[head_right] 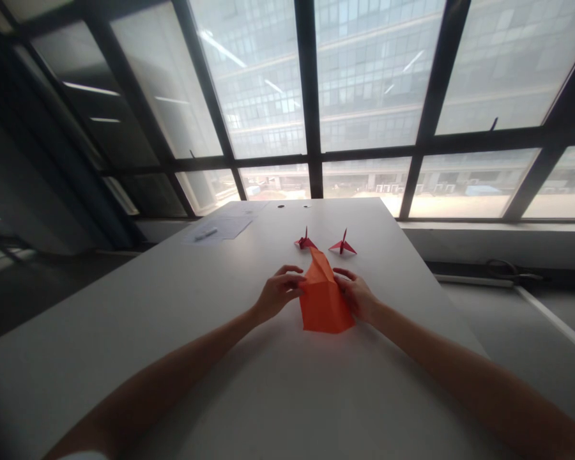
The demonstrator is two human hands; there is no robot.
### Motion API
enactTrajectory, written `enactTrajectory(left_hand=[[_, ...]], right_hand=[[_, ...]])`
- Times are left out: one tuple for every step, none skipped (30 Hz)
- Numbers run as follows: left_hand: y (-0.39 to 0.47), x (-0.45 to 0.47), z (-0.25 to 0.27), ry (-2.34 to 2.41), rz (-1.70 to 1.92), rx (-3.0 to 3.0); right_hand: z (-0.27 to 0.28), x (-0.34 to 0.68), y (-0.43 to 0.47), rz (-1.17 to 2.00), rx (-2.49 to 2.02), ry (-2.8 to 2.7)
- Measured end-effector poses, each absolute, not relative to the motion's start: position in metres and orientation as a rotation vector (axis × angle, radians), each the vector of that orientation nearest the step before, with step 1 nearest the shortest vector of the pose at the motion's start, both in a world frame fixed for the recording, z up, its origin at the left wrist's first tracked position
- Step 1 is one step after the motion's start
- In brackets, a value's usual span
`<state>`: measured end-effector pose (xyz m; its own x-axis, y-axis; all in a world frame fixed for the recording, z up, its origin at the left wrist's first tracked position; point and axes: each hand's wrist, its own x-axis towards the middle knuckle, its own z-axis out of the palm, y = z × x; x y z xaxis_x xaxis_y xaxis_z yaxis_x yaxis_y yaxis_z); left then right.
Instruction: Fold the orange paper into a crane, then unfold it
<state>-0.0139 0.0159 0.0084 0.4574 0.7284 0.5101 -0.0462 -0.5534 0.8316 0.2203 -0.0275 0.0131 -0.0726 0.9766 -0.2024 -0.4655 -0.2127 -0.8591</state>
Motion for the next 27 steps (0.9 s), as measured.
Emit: enactTrajectory(left_hand=[[0.016,-0.013,0.008,0.566,1.158,1.873],[0.015,-0.013,0.007,0.565,1.146,1.87],[0.015,-0.012,0.006,0.572,1.143,1.868],[0.015,-0.012,0.006,0.588,1.146,1.869],[0.014,-0.011,0.006,0.609,1.151,1.872],[0.014,-0.011,0.006,0.63,1.154,1.878],[0.014,-0.011,0.006,0.65,1.16,1.885],[0.013,-0.01,0.006,0.667,1.168,1.892],[0.013,-0.01,0.007,0.68,1.174,1.899],[0.012,-0.01,0.007,0.689,1.178,1.908],[0.012,-0.01,0.007,0.694,1.182,1.917],[0.011,-0.01,0.008,0.695,1.185,1.931],[0.01,-0.01,0.008,0.693,1.191,1.954],[0.009,-0.01,0.009,0.688,1.206,1.985],[0.008,-0.01,0.01,0.681,1.233,2.024],[0.007,-0.01,0.011,0.675,1.268,2.072],[0.006,-0.01,0.012,0.677,1.309,2.128],[0.005,-0.01,0.013,0.691,1.352,2.187],[0.003,-0.01,0.014,0.718,1.391,2.244],[0.002,-0.01,0.015,0.751,1.421,2.296],[0.0,-0.011,0.016,0.785,1.442,2.342],[-0.002,-0.011,0.017,0.807,1.458,2.378],[-0.003,-0.012,0.017,0.809,1.469,2.407],[-0.005,-0.013,0.018,0.788,1.474,2.434],[-0.007,-0.013,0.019,0.746,1.467,2.465],[-0.008,-0.014,0.019,0.697,1.452,2.496],[-0.009,-0.015,0.02,0.654,1.431,2.521]], right_hand=[[0.012,0.22,-0.027,1.561,-0.99,-0.736],[0.011,0.22,-0.027,1.549,-1.012,-0.729],[0.009,0.22,-0.026,1.536,-1.034,-0.722],[0.007,0.22,-0.026,1.524,-1.053,-0.719],[0.006,0.219,-0.025,1.514,-1.066,-0.723],[0.005,0.219,-0.025,1.507,-1.068,-0.736],[0.004,0.218,-0.025,1.505,-1.061,-0.759],[0.004,0.218,-0.025,1.509,-1.05,-0.787],[0.004,0.217,-0.025,1.518,-1.038,-0.815],[0.004,0.217,-0.025,1.533,-1.019,-0.843],[0.005,0.216,-0.026,1.554,-0.992,-0.871],[0.005,0.216,-0.027,1.58,-0.96,-0.899],[0.006,0.216,-0.028,1.61,-0.926,-0.926],[0.006,0.216,-0.028,1.638,-0.9,-0.949],[0.006,0.216,-0.029,1.664,-0.882,-0.968],[0.007,0.216,-0.029,1.687,-0.872,-0.977],[0.007,0.217,-0.029,1.701,-0.865,-0.976],[0.007,0.217,-0.029,1.71,-0.859,-0.968],[0.008,0.218,-0.029,1.718,-0.852,-0.957],[0.008,0.218,-0.029,1.722,-0.847,-0.946],[0.009,0.219,-0.029,1.727,-0.848,-0.936],[0.009,0.22,-0.029,1.731,-0.86,-0.921],[0.01,0.22,-0.029,1.731,-0.877,-0.904],[0.01,0.221,-0.028,1.728,-0.891,-0.889],[0.01,0.222,-0.028,1.719,-0.9,-0.878],[0.01,0.223,-0.028,1.712,-0.904,-0.875],[0.009,0.224,-0.028,1.716,-0.901,-0.884]])
